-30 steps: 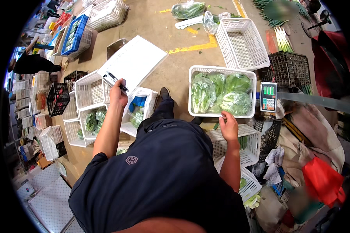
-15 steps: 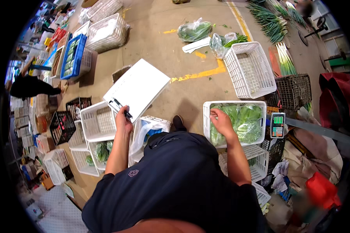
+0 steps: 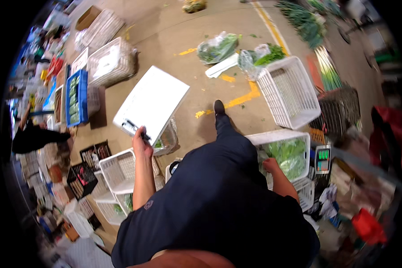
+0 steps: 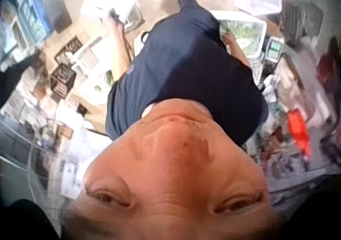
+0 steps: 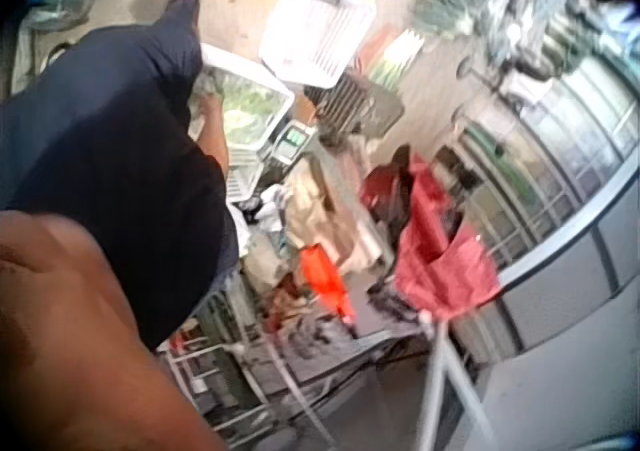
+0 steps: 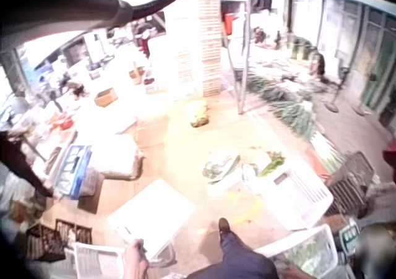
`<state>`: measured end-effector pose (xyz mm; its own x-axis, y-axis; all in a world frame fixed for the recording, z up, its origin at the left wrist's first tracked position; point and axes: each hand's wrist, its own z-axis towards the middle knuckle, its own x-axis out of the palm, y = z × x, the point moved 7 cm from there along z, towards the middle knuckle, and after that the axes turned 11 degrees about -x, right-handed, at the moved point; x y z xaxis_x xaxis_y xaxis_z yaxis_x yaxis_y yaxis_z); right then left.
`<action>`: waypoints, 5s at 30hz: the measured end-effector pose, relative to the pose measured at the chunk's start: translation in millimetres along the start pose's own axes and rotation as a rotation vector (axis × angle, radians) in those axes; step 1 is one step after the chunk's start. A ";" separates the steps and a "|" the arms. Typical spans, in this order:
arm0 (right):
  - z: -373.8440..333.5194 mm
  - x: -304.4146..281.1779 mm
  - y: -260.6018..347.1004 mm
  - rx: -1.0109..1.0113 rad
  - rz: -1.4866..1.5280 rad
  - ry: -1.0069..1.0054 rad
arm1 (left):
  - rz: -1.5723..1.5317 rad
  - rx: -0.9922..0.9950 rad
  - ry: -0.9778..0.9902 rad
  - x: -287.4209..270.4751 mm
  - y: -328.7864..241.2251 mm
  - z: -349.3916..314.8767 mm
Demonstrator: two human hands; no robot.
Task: The person handles plastic-wrapped leafy vegetables, moving them between white plastic crates. They use a pen to write on a clipboard while standing in a warehouse environment filled with produce. The person also picks up and moves empty crates and points at items on the clipboard.
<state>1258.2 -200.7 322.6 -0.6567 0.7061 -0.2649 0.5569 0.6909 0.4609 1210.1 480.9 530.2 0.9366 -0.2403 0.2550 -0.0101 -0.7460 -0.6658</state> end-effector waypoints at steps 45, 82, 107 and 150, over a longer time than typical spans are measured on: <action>394.2 -603.1 878.3 -0.865 0.129 -1.072 | 0.280 0.027 0.175 636.6 -187.9 420.4; 290.9 -248.3 773.0 -1.056 0.832 -0.991 | 0.652 -0.038 0.440 660.2 -213.6 473.6; -95.9 503.9 536.4 0.606 1.409 -1.568 | 1.187 -0.546 0.951 633.7 -124.8 379.7; -84.6 478.1 481.0 0.739 0.227 -1.049 | 1.194 -0.354 1.151 607.5 -131.0 317.8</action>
<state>1169.1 456.1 489.3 0.0094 0.3693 -0.9293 0.9692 0.2254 0.0993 1891.8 630.0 549.5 -0.3696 -0.9052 0.2098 -0.6920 0.1175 -0.7123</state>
